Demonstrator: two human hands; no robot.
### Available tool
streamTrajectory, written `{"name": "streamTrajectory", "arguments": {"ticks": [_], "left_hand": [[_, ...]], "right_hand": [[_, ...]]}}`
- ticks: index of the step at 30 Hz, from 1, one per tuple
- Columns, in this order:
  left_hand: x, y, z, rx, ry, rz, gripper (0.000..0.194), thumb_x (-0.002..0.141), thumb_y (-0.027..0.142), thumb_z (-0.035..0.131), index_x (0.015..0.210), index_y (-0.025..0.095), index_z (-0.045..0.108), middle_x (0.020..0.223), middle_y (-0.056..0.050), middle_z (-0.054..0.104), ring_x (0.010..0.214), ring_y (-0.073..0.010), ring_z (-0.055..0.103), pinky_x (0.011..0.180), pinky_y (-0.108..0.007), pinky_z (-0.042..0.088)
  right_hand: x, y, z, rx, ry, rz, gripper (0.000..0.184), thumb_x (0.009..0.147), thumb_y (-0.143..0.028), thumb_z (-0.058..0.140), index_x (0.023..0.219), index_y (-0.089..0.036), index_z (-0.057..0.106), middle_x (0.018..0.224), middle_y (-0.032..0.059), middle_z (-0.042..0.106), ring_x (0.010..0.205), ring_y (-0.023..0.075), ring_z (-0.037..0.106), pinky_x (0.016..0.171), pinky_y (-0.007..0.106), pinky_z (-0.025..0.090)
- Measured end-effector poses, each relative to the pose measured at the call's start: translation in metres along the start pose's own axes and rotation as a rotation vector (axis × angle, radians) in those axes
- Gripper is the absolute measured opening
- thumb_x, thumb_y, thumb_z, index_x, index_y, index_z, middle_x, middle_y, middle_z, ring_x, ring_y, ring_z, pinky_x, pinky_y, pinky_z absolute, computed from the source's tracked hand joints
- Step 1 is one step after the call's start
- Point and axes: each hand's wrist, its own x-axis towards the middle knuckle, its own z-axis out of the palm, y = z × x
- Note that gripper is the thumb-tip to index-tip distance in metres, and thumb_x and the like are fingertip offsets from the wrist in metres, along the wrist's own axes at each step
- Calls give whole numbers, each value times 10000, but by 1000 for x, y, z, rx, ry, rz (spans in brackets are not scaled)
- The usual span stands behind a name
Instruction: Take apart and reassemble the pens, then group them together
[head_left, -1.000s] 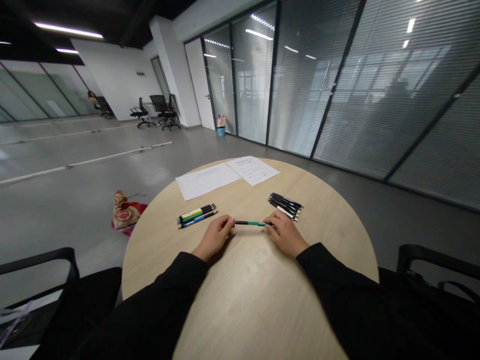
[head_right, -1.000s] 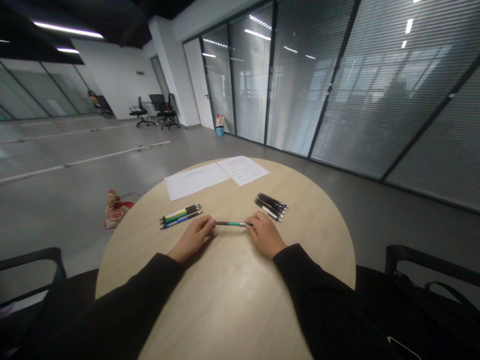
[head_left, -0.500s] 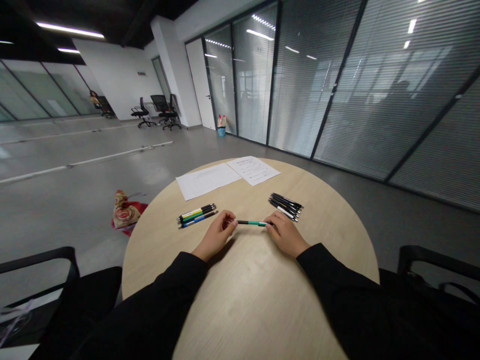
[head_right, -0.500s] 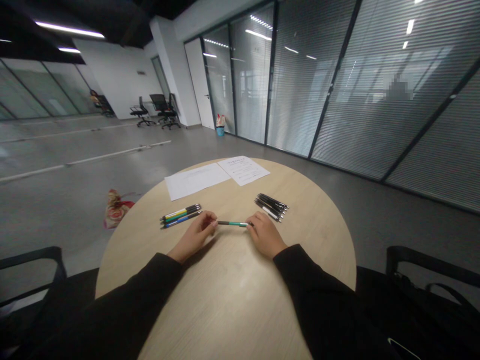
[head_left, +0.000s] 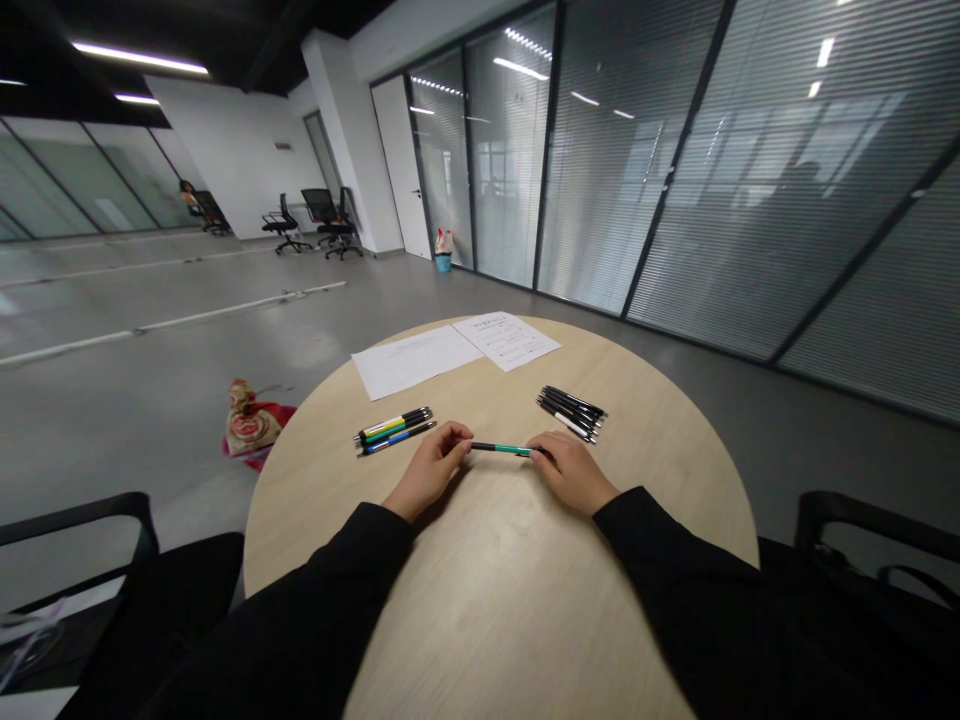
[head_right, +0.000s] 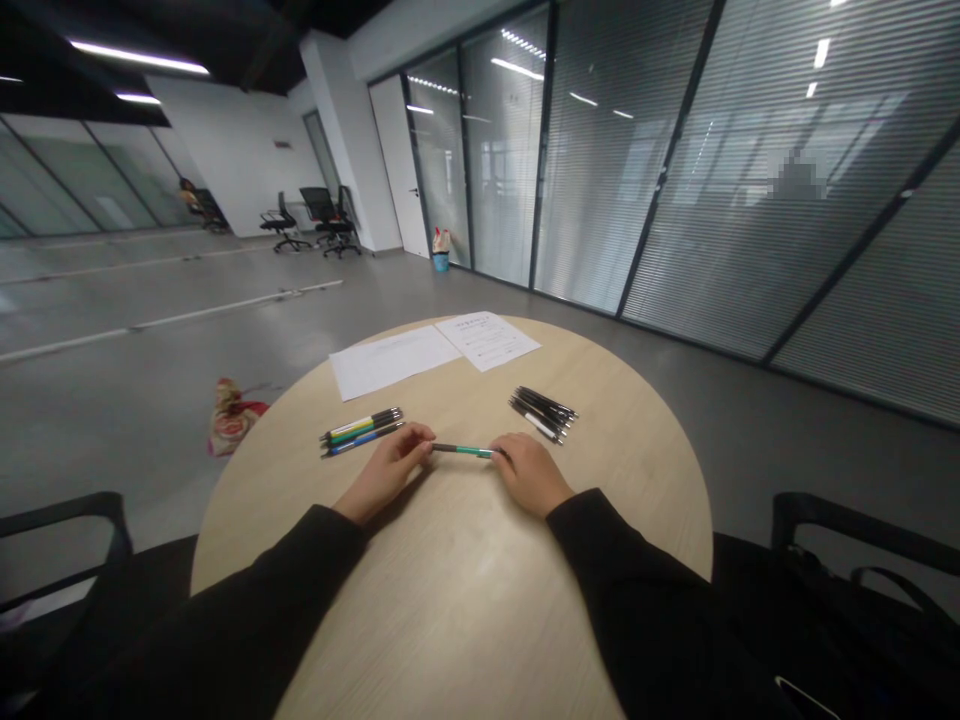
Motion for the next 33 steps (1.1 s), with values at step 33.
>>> {"name": "streamTrajectory", "arguments": {"ticks": [33], "left_hand": [[6, -5, -3, -407, 250, -194, 375, 722, 392, 776, 950, 176, 571, 760, 33, 570, 638, -85, 535, 600, -209, 435]], "right_hand": [[-7, -41, 7, -1, -170, -194, 319, 890, -20, 487, 1096, -194, 659, 999, 79, 678, 957, 209, 596, 874, 338, 468]]}}
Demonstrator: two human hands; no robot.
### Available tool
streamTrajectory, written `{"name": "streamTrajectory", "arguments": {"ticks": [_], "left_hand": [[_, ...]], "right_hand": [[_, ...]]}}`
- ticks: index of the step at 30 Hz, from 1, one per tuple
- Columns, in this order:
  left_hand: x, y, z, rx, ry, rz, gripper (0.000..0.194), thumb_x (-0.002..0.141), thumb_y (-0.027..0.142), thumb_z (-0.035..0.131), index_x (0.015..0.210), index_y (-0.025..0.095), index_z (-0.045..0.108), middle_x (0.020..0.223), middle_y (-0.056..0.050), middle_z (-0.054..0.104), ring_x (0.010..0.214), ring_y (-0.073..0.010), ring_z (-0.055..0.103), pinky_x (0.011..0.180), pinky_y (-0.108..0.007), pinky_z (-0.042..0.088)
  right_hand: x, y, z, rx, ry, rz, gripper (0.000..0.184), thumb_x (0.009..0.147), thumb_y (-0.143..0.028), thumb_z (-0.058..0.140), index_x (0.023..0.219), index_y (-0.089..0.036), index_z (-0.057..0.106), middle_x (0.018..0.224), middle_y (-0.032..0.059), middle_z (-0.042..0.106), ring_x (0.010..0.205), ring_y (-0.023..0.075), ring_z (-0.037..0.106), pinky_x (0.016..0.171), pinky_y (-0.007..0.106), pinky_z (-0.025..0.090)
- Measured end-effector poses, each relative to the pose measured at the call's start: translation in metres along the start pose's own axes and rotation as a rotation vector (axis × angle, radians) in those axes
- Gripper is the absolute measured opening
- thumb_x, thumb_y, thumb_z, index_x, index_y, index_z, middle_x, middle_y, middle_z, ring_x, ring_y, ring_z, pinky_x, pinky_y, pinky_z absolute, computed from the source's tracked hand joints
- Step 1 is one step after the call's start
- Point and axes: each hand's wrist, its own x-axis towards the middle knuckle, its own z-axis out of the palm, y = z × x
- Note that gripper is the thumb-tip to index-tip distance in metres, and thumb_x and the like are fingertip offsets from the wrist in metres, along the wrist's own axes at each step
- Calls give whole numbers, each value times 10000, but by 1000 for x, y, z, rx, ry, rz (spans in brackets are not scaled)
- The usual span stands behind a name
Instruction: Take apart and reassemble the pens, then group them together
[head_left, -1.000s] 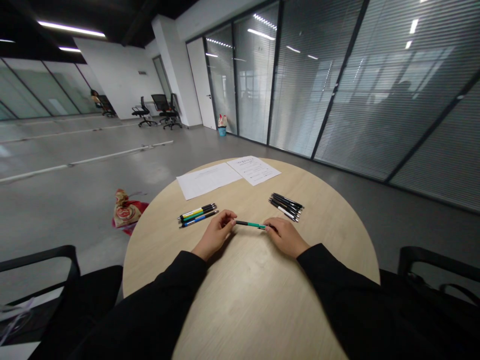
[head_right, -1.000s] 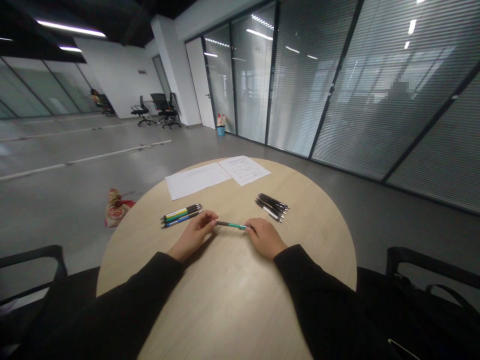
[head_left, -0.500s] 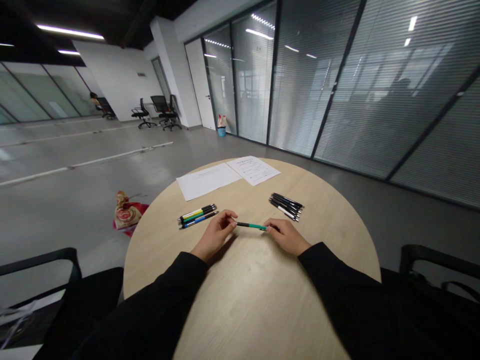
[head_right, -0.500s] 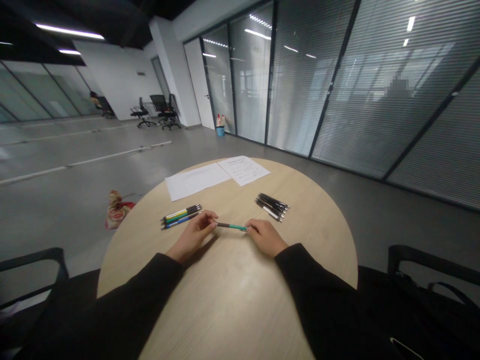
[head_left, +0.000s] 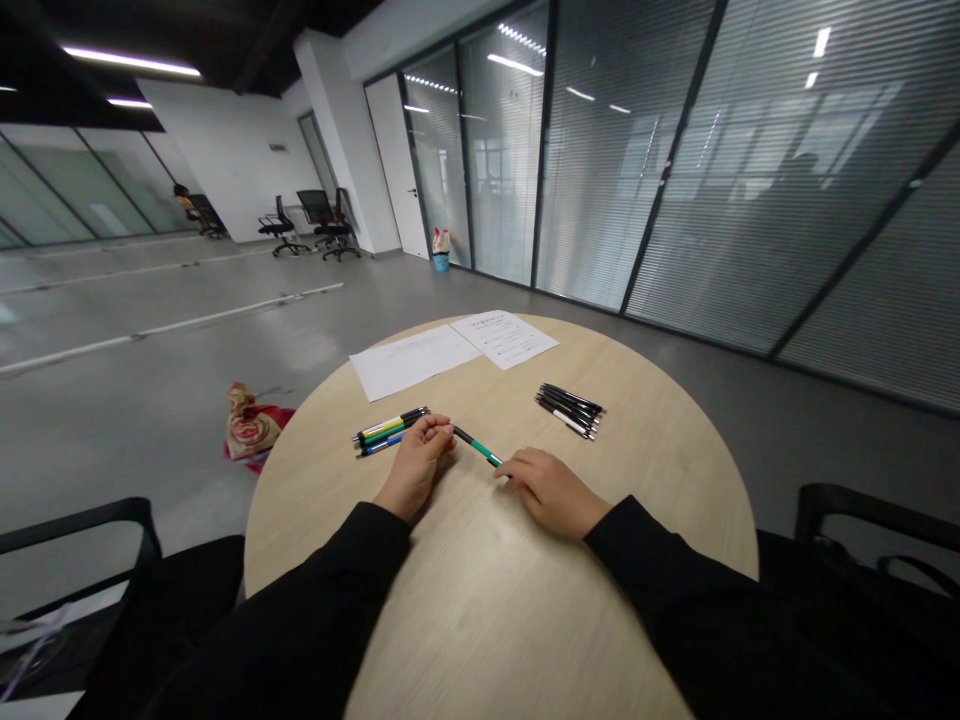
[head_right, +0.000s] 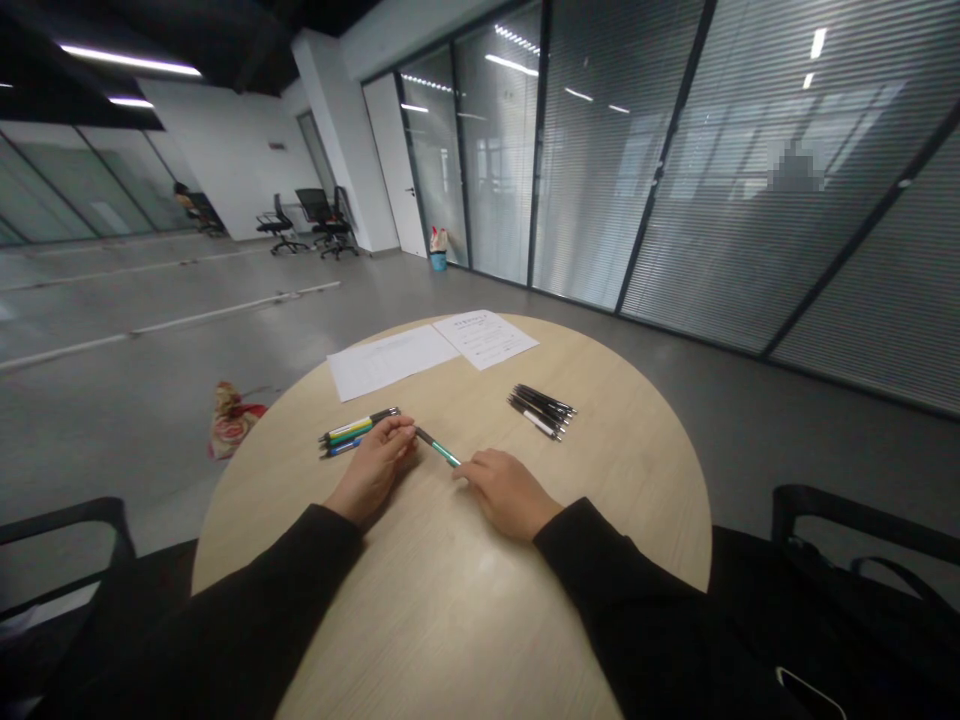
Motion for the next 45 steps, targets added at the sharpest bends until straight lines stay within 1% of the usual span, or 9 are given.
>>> {"name": "streamTrajectory", "arguments": {"ticks": [5, 8, 14, 20, 24, 27, 31, 40, 45], "left_hand": [[-8, 5, 9, -30, -140, -45, 322, 724, 405, 801, 827, 155, 628, 736, 9, 591, 665, -100, 548, 637, -230, 456], [-16, 5, 18, -41, -215, -94, 323, 729, 409, 807, 867, 150, 671, 797, -25, 629, 680, -108, 552, 627, -236, 443], [-23, 4, 27, -36, -290, -102, 356, 724, 446, 809, 886, 156, 680, 804, -50, 645, 687, -132, 559, 635, -260, 449], [-23, 2, 24, -20, -304, -88, 341, 734, 440, 803, 879, 160, 672, 785, -31, 632, 668, -123, 547, 636, -255, 441], [-24, 2, 24, -39, -330, -101, 307, 756, 404, 799, 865, 153, 658, 754, -12, 616, 655, -110, 538, 638, -245, 421], [-26, 2, 25, -75, -363, -134, 326, 751, 404, 809, 876, 147, 652, 756, -14, 621, 655, -106, 545, 642, -241, 419], [-25, 1, 24, -86, -350, -130, 347, 755, 433, 801, 880, 154, 637, 773, -14, 615, 661, -106, 550, 645, -243, 426], [-19, -3, 20, -2, -265, -35, 359, 792, 459, 748, 819, 170, 536, 688, 34, 507, 612, -93, 487, 589, -224, 386], [-20, 0, 21, 88, -291, -1, 348, 830, 457, 706, 817, 166, 515, 631, 61, 474, 557, -74, 421, 545, -206, 318]], "right_hand": [[3, -21, 7, -170, -52, -96, 130, 949, -165, 577, 1020, -197, 682, 915, 61, 670, 874, 203, 574, 785, 325, 421], [4, -27, 13, -246, -75, -131, 66, 940, -214, 626, 971, -197, 683, 885, 51, 668, 845, 201, 562, 754, 323, 396], [1, -23, 23, -359, -51, -179, 104, 945, -157, 597, 864, -189, 652, 823, 48, 639, 792, 192, 534, 708, 316, 366], [1, -25, 22, -338, -37, -173, 109, 959, -163, 573, 894, -194, 655, 811, 45, 635, 778, 190, 538, 702, 318, 370], [2, -29, 17, -300, -53, -132, 111, 936, -206, 623, 1042, -184, 647, 907, 68, 657, 850, 213, 562, 744, 330, 395], [2, -30, 17, -293, -58, -120, 100, 918, -219, 653, 1010, -181, 644, 924, 74, 654, 866, 222, 563, 752, 332, 399], [0, -27, 20, -294, -58, -112, 44, 937, -181, 609, 969, -183, 640, 898, 71, 646, 847, 216, 559, 741, 327, 396], [-1, -26, 14, -199, -30, -40, 163, 940, -157, 542, 1086, -178, 612, 985, 85, 650, 934, 228, 572, 836, 342, 438], [1, -23, 15, -273, 5, 109, 266, 938, -185, 569, 1202, -158, 539, 985, 84, 659, 907, 232, 589, 817, 344, 441]]}}
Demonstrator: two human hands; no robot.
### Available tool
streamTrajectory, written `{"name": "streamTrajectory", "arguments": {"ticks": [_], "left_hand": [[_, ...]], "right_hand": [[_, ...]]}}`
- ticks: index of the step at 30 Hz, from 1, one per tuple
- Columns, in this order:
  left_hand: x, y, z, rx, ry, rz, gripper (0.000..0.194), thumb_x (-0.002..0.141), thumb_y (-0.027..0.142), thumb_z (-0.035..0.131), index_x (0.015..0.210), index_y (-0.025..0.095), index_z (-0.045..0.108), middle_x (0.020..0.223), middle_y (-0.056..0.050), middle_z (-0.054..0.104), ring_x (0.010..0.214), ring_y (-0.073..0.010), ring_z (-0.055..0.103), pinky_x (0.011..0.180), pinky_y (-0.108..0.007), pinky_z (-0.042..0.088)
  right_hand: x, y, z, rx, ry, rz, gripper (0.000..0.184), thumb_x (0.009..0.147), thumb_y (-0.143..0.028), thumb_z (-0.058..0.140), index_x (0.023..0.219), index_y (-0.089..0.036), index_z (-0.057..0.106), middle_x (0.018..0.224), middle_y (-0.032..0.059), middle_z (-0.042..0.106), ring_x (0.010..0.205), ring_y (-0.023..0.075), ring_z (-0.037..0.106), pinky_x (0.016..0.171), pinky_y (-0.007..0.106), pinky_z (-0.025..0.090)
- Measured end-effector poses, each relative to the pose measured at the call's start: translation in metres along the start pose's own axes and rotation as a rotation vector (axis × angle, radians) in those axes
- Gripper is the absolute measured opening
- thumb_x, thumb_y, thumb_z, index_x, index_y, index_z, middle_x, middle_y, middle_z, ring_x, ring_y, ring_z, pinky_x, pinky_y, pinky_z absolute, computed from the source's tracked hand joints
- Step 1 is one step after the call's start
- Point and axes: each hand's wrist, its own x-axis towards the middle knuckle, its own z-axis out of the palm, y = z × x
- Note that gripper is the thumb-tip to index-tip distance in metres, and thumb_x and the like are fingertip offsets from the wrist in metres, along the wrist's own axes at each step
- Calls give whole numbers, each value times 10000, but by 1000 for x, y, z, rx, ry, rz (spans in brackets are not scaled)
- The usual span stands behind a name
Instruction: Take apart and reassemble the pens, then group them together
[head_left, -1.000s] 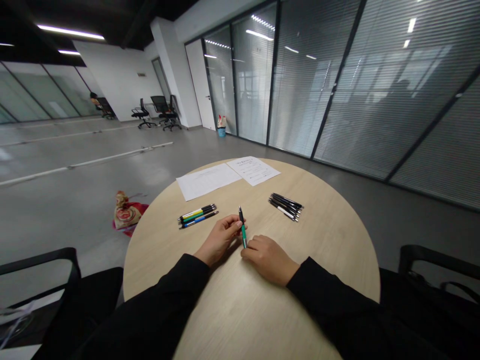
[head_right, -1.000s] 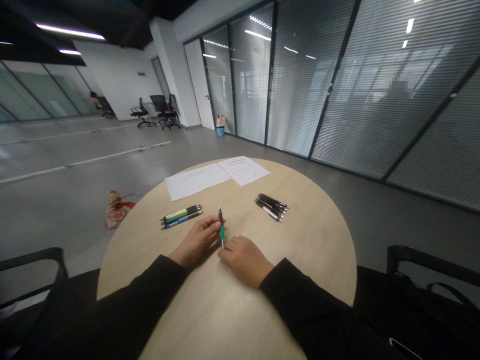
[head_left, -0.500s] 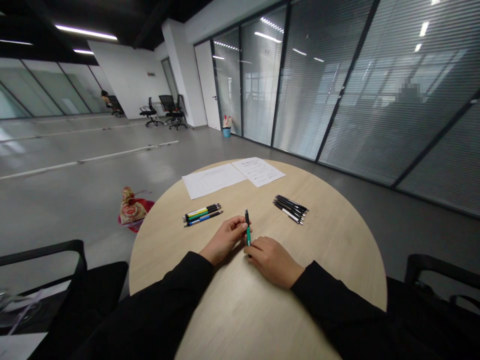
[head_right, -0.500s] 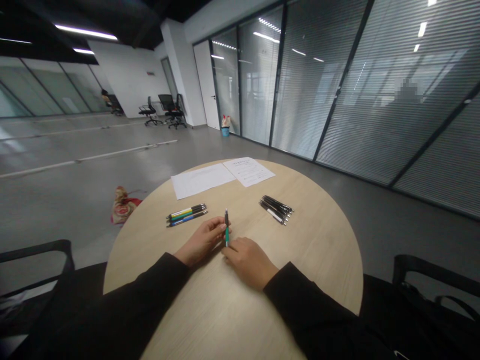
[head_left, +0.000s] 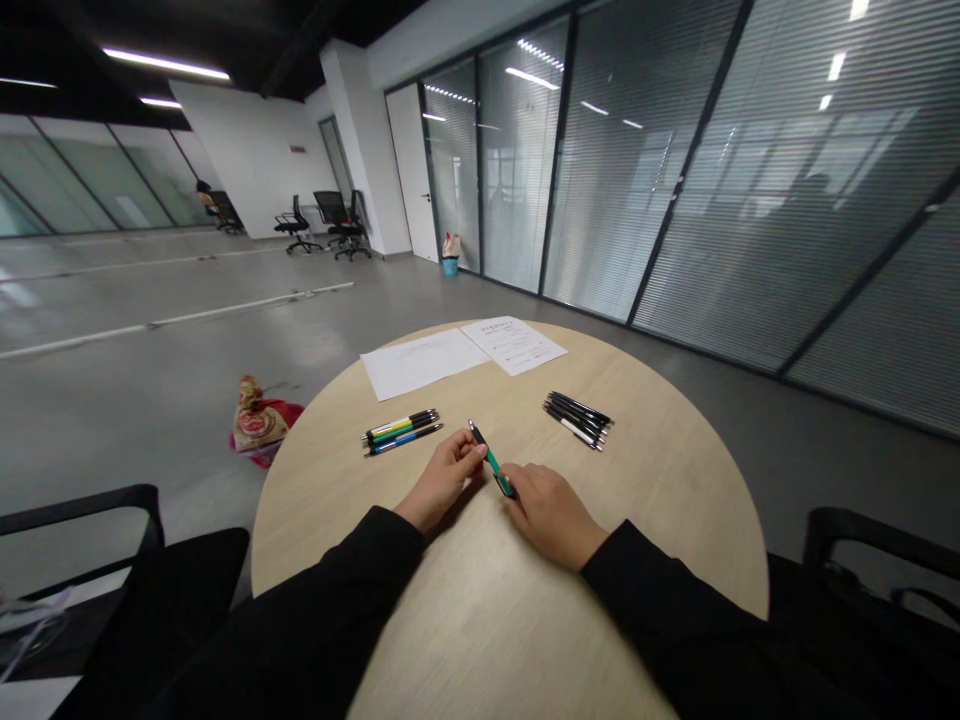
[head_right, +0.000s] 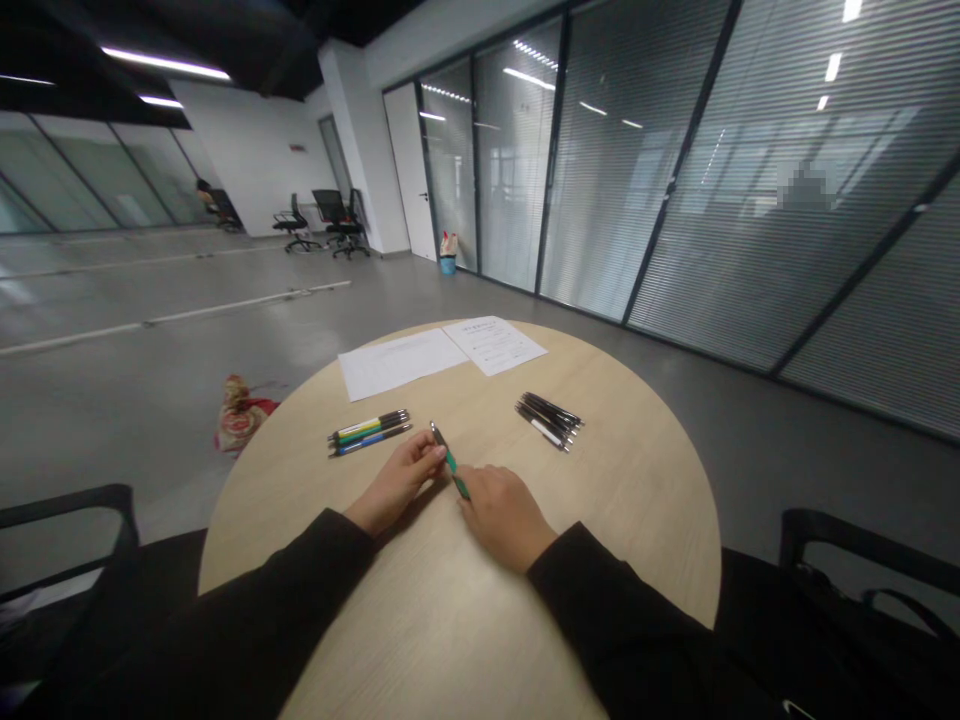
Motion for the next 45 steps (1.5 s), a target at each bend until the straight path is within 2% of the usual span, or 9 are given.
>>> {"name": "streamTrajectory", "arguments": {"ticks": [4, 8, 12, 15, 17, 20, 24, 37, 45], "left_hand": [[-1, 2, 1, 79, -28, 37, 343, 827, 457, 707, 818, 166, 527, 626, 58, 498, 555, -80, 439, 544, -212, 342], [0, 3, 0, 191, -21, 76, 344, 818, 469, 705, 820, 164, 546, 673, 27, 572, 572, -99, 502, 561, -232, 400], [1, -2, -1, 246, -27, 74, 332, 835, 468, 676, 842, 167, 538, 735, 4, 605, 594, -110, 528, 572, -244, 426], [0, -4, -3, 300, -49, 97, 283, 881, 445, 612, 902, 176, 528, 723, 20, 573, 601, -114, 519, 579, -246, 418], [-1, -2, -4, 440, -44, 134, 231, 908, 407, 575, 928, 180, 537, 711, 24, 568, 621, -123, 521, 607, -254, 407], [-4, 5, -7, 688, -27, 193, 180, 915, 355, 551, 874, 180, 566, 720, 8, 582, 653, -138, 504, 628, -268, 378], [-5, 10, -10, 782, -34, 208, 181, 928, 329, 509, 855, 180, 581, 723, 1, 590, 660, -149, 503, 631, -273, 369], [-4, 4, -11, 881, -75, 225, 211, 942, 321, 475, 832, 185, 591, 736, -12, 621, 675, -160, 538, 657, -283, 378], [2, 1, -24, 979, -49, 246, 208, 949, 307, 454, 880, 184, 607, 799, -44, 647, 721, -185, 561, 681, -308, 398]], "right_hand": [[1, 0, 0, -64, -1, 102, 208, 935, -205, 590, 1134, -169, 543, 914, 65, 659, 837, 223, 593, 758, 321, 425], [3, -3, 2, -110, 20, 138, 95, 926, -172, 571, 1021, -177, 563, 899, 69, 664, 860, 226, 592, 763, 317, 414], [5, 1, 5, -127, 36, 176, 75, 911, -149, 573, 978, -182, 569, 901, 71, 670, 890, 227, 589, 777, 311, 414], [7, 15, 2, -159, 37, 251, 76, 906, -139, 576, 968, -182, 581, 933, 85, 676, 926, 228, 590, 797, 305, 418], [7, 30, -2, -201, 26, 329, 59, 913, -139, 569, 952, -178, 590, 943, 92, 679, 936, 228, 597, 808, 303, 418], [5, 50, -10, -269, -14, 463, 52, 922, -141, 558, 934, -167, 602, 947, 99, 681, 909, 222, 616, 779, 295, 416], [1, 66, -17, -342, -63, 550, 100, 938, -131, 526, 948, -134, 625, 948, 129, 680, 928, 232, 627, 775, 295, 416], [0, 88, -15, -426, -81, 628, 178, 959, -131, 468, 1022, -126, 634, 1069, 142, 612, 946, 219, 604, 788, 291, 435], [-2, 87, -16, -414, 3, 617, 158, 966, -124, 469, 1055, -158, 595, 1045, 133, 616, 959, 234, 586, 740, 297, 427]]}}
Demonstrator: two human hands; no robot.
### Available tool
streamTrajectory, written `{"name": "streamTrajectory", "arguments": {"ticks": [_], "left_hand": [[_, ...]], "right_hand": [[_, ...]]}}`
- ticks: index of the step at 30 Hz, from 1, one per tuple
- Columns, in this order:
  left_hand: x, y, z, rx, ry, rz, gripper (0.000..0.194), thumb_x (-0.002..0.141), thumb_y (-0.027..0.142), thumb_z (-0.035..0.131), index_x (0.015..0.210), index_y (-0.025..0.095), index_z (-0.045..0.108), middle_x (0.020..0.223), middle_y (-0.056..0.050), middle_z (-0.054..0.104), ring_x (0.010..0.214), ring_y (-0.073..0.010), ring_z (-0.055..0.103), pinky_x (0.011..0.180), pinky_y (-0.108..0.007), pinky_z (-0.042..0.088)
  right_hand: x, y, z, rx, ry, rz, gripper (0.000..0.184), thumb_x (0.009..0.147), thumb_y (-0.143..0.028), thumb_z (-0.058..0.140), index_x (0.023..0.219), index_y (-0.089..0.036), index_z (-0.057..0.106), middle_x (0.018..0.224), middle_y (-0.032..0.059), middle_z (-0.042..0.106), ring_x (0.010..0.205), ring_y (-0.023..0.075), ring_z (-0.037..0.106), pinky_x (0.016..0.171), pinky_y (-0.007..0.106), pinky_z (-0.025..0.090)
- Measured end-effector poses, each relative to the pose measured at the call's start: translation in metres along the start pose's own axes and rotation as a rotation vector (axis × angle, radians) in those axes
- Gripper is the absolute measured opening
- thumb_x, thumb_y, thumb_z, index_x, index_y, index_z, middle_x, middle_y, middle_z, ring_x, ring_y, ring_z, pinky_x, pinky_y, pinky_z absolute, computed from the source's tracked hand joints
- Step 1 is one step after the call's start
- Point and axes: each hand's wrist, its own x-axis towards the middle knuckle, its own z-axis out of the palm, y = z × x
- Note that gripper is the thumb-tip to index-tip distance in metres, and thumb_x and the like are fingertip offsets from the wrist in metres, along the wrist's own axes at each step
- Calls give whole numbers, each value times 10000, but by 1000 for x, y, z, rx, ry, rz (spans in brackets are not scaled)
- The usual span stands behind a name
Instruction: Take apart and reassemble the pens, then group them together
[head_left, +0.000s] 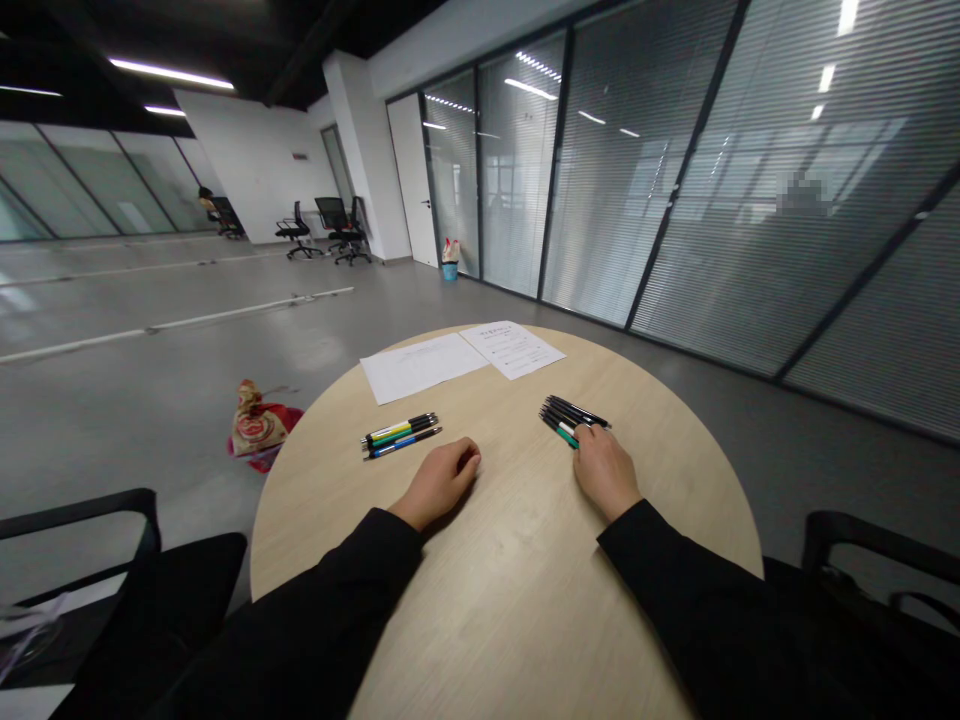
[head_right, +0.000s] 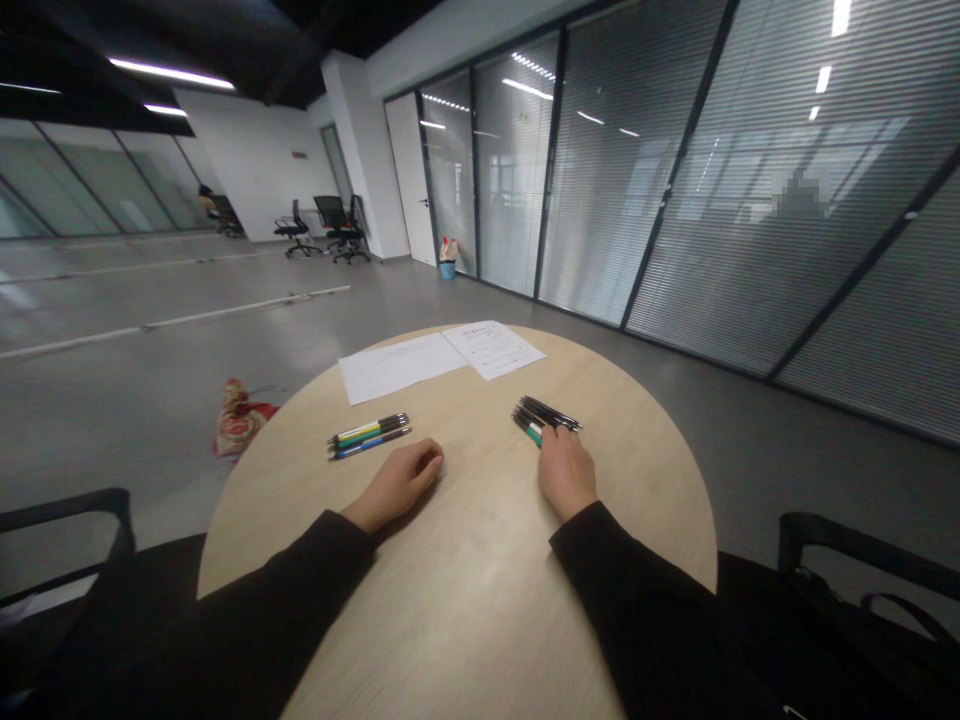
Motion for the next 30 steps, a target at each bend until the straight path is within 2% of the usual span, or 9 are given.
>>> {"name": "streamTrajectory", "arguments": {"ticks": [9, 14, 18, 22, 30], "left_hand": [[2, -19, -7, 391, 97, -12, 168, 927, 260, 493, 977, 161, 620, 1008, -121, 597, 937, -265, 551, 849, -395, 443], [4, -24, -17, 603, 166, -91, 204, 927, 217, 487, 1062, 143, 621, 1098, -150, 571, 975, -286, 528, 875, -412, 429], [5, -34, -26, 730, 194, -187, 259, 936, 192, 462, 1142, 131, 605, 1108, -162, 577, 997, -311, 514, 842, -413, 422], [6, -44, -32, 781, 177, -287, 272, 958, 177, 402, 1142, 138, 599, 1088, -163, 591, 984, -322, 521, 794, -416, 418], [10, -62, -29, 748, 178, -288, 301, 957, 197, 404, 1167, 130, 609, 1074, -181, 596, 982, -334, 530, 807, -423, 417]], "right_hand": [[-2, -4, -3, 136, 49, -45, 195, 967, -104, 459, 1092, -165, 596, 1049, 120, 634, 933, 221, 601, 743, 292, 422], [-7, -16, -6, 372, 79, -307, 156, 977, -161, 472, 1020, -173, 622, 1006, 70, 660, 929, 189, 604, 830, 282, 431], [-12, -23, -3, 477, 87, -429, 161, 969, -162, 476, 955, -167, 636, 942, 67, 656, 907, 192, 601, 832, 293, 441], [-13, -26, 0, 518, 76, -454, 164, 961, -146, 479, 957, -162, 642, 927, 66, 656, 898, 189, 604, 839, 299, 452], [-14, -31, 3, 565, 31, -447, 174, 958, -117, 479, 945, -167, 645, 935, 57, 660, 919, 179, 611, 875, 294, 460]]}}
